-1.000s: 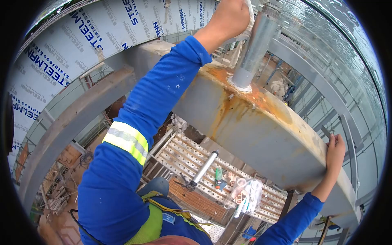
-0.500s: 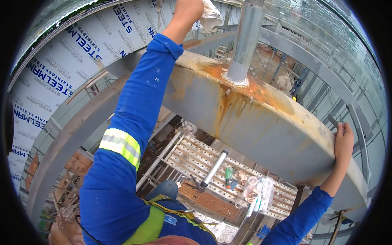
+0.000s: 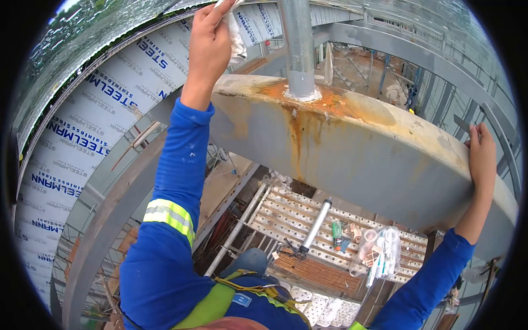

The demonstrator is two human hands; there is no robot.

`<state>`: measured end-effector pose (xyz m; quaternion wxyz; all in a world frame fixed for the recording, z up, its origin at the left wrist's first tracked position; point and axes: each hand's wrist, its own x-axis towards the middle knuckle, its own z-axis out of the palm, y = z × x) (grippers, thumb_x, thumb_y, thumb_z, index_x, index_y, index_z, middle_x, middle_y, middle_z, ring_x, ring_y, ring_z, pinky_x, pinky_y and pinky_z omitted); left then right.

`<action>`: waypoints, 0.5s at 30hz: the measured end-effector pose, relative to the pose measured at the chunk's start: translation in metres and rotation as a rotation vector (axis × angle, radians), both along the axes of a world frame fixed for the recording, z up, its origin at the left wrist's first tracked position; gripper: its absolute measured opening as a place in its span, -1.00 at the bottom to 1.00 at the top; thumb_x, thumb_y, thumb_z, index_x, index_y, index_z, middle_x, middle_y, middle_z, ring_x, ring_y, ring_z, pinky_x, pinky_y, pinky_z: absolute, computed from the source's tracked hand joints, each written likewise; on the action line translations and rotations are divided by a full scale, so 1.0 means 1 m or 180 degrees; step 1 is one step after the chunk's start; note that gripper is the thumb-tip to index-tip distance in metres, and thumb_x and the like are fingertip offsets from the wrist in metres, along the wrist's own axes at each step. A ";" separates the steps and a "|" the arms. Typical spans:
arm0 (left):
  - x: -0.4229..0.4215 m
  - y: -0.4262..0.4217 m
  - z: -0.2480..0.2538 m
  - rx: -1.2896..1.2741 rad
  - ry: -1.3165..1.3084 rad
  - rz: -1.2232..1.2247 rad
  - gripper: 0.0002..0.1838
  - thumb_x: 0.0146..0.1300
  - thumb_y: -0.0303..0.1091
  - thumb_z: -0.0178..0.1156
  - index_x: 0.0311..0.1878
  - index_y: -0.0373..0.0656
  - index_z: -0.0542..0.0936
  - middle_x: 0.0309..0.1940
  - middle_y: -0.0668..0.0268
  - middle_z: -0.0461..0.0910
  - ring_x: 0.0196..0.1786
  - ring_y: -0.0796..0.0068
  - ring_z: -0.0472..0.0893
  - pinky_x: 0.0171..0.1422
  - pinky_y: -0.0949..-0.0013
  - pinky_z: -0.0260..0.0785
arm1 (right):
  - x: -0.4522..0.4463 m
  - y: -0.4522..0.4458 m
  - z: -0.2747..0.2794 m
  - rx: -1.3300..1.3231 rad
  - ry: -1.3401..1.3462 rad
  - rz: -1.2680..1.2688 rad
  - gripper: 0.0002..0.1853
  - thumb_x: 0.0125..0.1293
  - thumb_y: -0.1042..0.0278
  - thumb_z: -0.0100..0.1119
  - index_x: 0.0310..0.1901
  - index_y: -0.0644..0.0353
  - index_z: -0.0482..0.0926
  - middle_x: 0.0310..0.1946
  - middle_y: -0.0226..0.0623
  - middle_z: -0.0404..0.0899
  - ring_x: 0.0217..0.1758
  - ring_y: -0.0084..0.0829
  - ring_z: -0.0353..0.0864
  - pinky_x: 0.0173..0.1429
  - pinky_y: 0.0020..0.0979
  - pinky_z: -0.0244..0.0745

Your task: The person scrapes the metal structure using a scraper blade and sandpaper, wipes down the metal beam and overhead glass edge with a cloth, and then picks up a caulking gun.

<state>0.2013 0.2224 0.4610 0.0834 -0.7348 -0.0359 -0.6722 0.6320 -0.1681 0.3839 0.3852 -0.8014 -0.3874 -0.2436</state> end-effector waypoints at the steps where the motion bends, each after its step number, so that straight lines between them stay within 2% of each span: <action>1: -0.023 -0.007 -0.011 0.0088 -0.0088 0.0203 -0.53 0.34 -0.66 0.00 0.19 -0.04 0.70 0.13 0.10 0.49 0.07 0.19 0.59 0.17 0.27 0.45 | 0.002 0.001 0.000 0.0056 0.0107 -0.0024 -0.67 0.58 0.22 0.02 -0.24 0.38 0.39 -0.41 -0.08 0.52 -0.39 -0.34 0.53 -0.18 -0.28 0.44; 2: -0.045 -0.021 -0.024 0.0091 -0.0186 0.0339 -0.50 0.36 -0.69 -0.03 0.20 -0.02 0.71 0.19 0.12 0.45 0.16 0.26 0.53 0.20 0.31 0.43 | 0.003 0.002 0.001 -0.0025 0.0093 -0.0059 -0.66 0.57 0.20 0.03 -0.22 0.38 0.39 -0.38 -0.11 0.52 -0.38 -0.37 0.52 -0.16 -0.29 0.44; 3: -0.067 -0.036 -0.041 -0.0318 -0.0356 0.0430 -0.50 0.37 -0.70 -0.04 0.21 -0.02 0.70 0.21 0.16 0.43 0.25 0.32 0.45 0.26 0.35 0.40 | 0.004 -0.001 0.000 -0.0123 0.0069 -0.0119 -0.66 0.57 0.18 0.04 -0.20 0.37 0.39 -0.36 -0.14 0.51 -0.36 -0.39 0.51 -0.14 -0.30 0.44; 4: -0.088 -0.044 -0.059 -0.0252 -0.0541 0.0599 -0.52 0.39 -0.70 -0.04 0.22 -0.06 0.68 0.22 0.19 0.40 0.28 0.39 0.42 0.32 0.37 0.36 | 0.001 -0.002 -0.003 -0.0129 0.0131 -0.0179 -0.66 0.57 0.18 0.04 -0.20 0.37 0.39 -0.36 -0.14 0.51 -0.36 -0.39 0.51 -0.14 -0.30 0.44; 5: -0.114 -0.050 -0.084 -0.0404 -0.0748 0.0961 -0.55 0.41 -0.69 -0.04 0.22 -0.13 0.67 0.21 0.20 0.39 0.26 0.42 0.44 0.34 0.39 0.33 | -0.004 0.001 -0.003 -0.0053 0.0071 -0.0169 -0.69 0.57 0.21 0.04 -0.22 0.34 0.39 -0.40 -0.21 0.46 -0.38 -0.45 0.45 -0.18 -0.35 0.41; 7: -0.152 -0.062 -0.145 -0.1074 -0.1005 0.0777 -0.60 0.44 -0.66 -0.04 0.18 -0.19 0.67 0.18 0.21 0.38 0.24 0.43 0.46 0.33 0.38 0.32 | 0.011 0.003 -0.010 0.0061 0.0089 -0.0164 -0.71 0.57 0.24 0.03 -0.23 0.32 0.40 -0.45 -0.28 0.40 -0.39 -0.50 0.40 -0.21 -0.41 0.37; 8: -0.167 -0.066 -0.190 -0.1490 -0.0829 0.0965 -0.62 0.44 -0.66 -0.03 0.16 -0.20 0.68 0.17 0.20 0.39 0.21 0.42 0.49 0.30 0.40 0.33 | 0.026 0.001 -0.014 -0.0027 0.0061 -0.0311 -0.68 0.56 0.17 0.06 0.00 0.33 0.45 -0.32 -0.24 0.50 -0.34 -0.47 0.44 -0.12 -0.39 0.43; 10: -0.180 -0.089 -0.287 -0.2330 0.0192 0.0996 -0.64 0.40 -0.68 0.00 0.07 -0.17 0.71 0.14 0.15 0.43 0.19 0.31 0.51 0.29 0.37 0.34 | -0.014 -0.002 0.010 -0.0787 -0.0855 -0.0471 -0.63 0.50 0.17 0.04 -0.14 0.41 0.58 -0.28 0.08 0.62 -0.24 -0.06 0.58 -0.04 -0.15 0.46; 11: -0.187 -0.105 -0.330 -0.2434 0.1148 0.1128 -0.64 0.38 -0.67 0.03 0.07 -0.15 0.72 0.05 0.11 0.49 0.15 0.20 0.55 0.27 0.31 0.38 | -0.035 -0.005 0.023 -0.1092 -0.1350 -0.0560 -0.59 0.47 0.17 0.03 -0.21 0.45 0.65 -0.26 0.23 0.67 -0.19 0.15 0.65 0.00 -0.03 0.48; 13: -0.212 -0.144 -0.414 -0.3060 0.2239 0.1112 -0.62 0.37 -0.65 0.04 0.18 -0.17 0.65 0.02 0.00 0.55 0.08 -0.02 0.60 0.23 0.23 0.45 | -0.056 -0.003 0.028 -0.1040 -0.0732 -0.0435 -0.58 0.45 0.15 0.05 -0.19 0.44 0.67 -0.26 0.23 0.68 -0.12 0.16 0.65 0.02 -0.03 0.47; 14: -0.235 -0.150 -0.458 -0.3401 0.2418 0.1241 -0.54 0.37 -0.63 0.04 0.32 -0.17 0.53 0.11 -0.10 0.55 0.12 -0.12 0.60 0.27 0.15 0.44 | -0.058 -0.004 0.027 -0.1063 -0.0665 -0.0471 -0.58 0.46 0.14 0.04 -0.17 0.43 0.66 -0.28 0.20 0.68 -0.15 0.14 0.65 0.01 -0.06 0.47; 15: -0.259 -0.158 -0.498 -0.3451 0.2261 0.1412 -0.46 0.37 -0.58 0.05 0.42 -0.15 0.40 0.19 -0.17 0.52 0.16 -0.19 0.58 0.28 0.05 0.43 | -0.066 -0.004 0.028 -0.1018 -0.0561 -0.0406 -0.58 0.48 0.13 0.04 -0.17 0.43 0.65 -0.29 0.18 0.68 -0.19 0.11 0.63 -0.01 -0.08 0.47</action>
